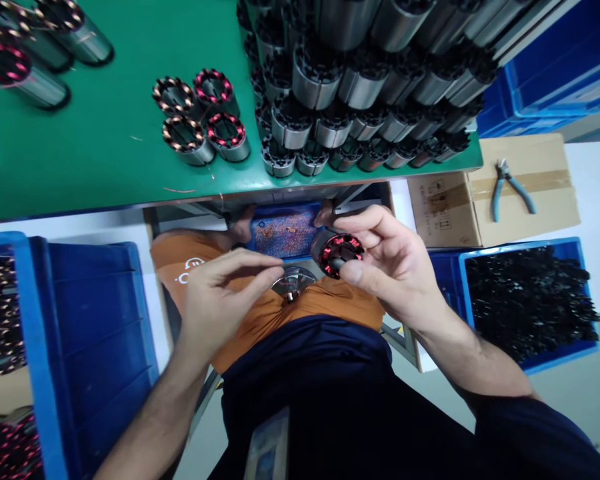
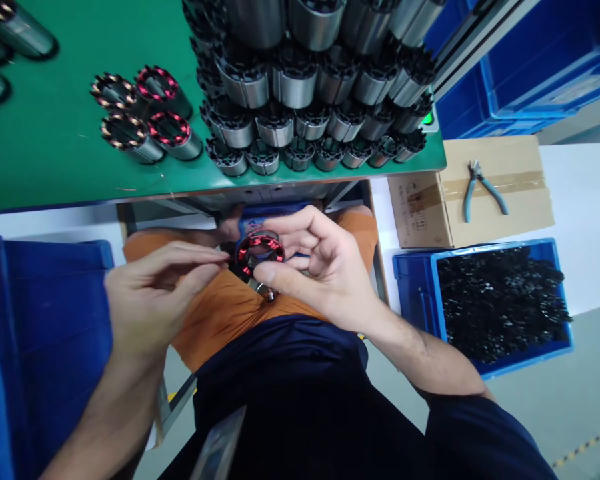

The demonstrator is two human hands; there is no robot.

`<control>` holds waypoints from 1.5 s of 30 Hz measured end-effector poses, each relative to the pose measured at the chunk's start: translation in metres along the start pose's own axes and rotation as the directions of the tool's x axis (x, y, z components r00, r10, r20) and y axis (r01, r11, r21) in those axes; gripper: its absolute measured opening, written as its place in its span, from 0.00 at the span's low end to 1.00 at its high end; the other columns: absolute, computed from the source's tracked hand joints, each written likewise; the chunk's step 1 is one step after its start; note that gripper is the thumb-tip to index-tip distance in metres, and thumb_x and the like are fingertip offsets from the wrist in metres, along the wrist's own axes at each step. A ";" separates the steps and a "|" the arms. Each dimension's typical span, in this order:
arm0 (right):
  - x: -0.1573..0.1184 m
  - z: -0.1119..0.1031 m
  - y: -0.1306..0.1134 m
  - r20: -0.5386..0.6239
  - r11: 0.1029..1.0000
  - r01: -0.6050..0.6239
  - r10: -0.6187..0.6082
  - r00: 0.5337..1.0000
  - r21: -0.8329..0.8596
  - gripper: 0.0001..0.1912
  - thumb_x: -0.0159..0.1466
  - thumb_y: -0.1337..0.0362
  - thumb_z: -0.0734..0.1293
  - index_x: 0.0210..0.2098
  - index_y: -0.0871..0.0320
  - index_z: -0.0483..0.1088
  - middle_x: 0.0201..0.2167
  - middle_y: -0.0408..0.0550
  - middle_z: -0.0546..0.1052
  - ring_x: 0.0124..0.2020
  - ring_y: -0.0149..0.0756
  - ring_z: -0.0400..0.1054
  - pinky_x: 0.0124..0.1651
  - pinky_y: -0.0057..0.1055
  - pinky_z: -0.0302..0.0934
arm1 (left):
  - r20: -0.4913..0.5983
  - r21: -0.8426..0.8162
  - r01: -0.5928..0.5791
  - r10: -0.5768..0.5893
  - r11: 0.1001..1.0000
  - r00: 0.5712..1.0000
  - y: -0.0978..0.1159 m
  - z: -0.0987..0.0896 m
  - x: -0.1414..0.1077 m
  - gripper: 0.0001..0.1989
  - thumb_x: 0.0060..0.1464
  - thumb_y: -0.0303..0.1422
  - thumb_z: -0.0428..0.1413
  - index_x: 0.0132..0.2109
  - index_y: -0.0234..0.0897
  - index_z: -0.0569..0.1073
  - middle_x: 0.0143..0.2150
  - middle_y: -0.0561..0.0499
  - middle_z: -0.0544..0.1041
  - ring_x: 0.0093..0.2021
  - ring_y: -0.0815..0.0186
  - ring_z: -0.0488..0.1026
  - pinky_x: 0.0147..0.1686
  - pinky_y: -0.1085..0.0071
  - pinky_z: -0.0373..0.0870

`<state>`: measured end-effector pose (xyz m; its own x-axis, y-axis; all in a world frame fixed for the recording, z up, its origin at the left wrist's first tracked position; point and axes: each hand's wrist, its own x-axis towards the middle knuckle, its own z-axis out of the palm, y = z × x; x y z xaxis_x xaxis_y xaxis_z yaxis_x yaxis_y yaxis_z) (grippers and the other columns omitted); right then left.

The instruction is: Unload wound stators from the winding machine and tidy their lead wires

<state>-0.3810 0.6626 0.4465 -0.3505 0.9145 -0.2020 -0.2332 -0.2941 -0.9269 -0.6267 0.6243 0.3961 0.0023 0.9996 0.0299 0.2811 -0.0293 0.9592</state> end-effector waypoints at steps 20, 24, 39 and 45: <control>-0.010 0.000 0.010 0.181 0.993 0.032 -0.010 0.983 -0.114 0.28 0.64 0.71 0.82 0.59 0.53 0.73 0.43 0.42 0.84 0.40 0.28 0.79 0.43 0.22 0.73 | 0.151 -0.339 0.093 -0.043 0.936 0.988 0.035 0.009 0.007 0.01 0.64 0.36 0.72 0.42 0.48 0.88 0.47 0.52 0.86 0.50 0.65 0.82 0.51 0.71 0.81; -0.011 -0.004 0.012 0.210 0.998 0.005 0.007 0.978 -0.057 0.27 0.66 0.66 0.81 0.61 0.53 0.72 0.45 0.45 0.84 0.44 0.31 0.81 0.46 0.25 0.75 | 0.197 -0.329 0.176 -0.115 0.928 0.974 0.021 0.012 0.003 0.09 0.69 0.40 0.67 0.41 0.42 0.84 0.49 0.48 0.85 0.45 0.65 0.82 0.44 0.69 0.82; -0.009 0.005 0.008 0.214 0.966 0.065 -0.010 0.977 -0.251 0.34 0.64 0.64 0.84 0.65 0.48 0.72 0.44 0.42 0.82 0.39 0.32 0.76 0.43 0.30 0.71 | 0.013 0.079 -0.324 0.324 0.943 0.946 0.036 0.011 -0.020 0.38 0.56 0.35 0.78 0.70 0.50 0.74 0.59 0.53 0.86 0.53 0.63 0.88 0.55 0.68 0.88; -0.007 -0.004 0.002 0.164 0.898 0.233 -0.183 0.969 -0.374 0.07 0.68 0.59 0.82 0.41 0.53 0.84 0.37 0.46 0.82 0.38 0.36 0.74 0.45 0.36 0.72 | 0.048 0.248 -0.443 0.446 0.861 0.894 0.034 0.007 -0.019 0.31 0.61 0.35 0.75 0.68 0.50 0.78 0.56 0.58 0.88 0.50 0.63 0.88 0.55 0.64 0.89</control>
<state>-0.3752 0.6565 0.4449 -0.4458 0.8948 0.0256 0.0483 0.0526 -0.9974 -0.6105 0.6041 0.4261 0.1739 0.8804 0.4411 0.4792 -0.4670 0.7432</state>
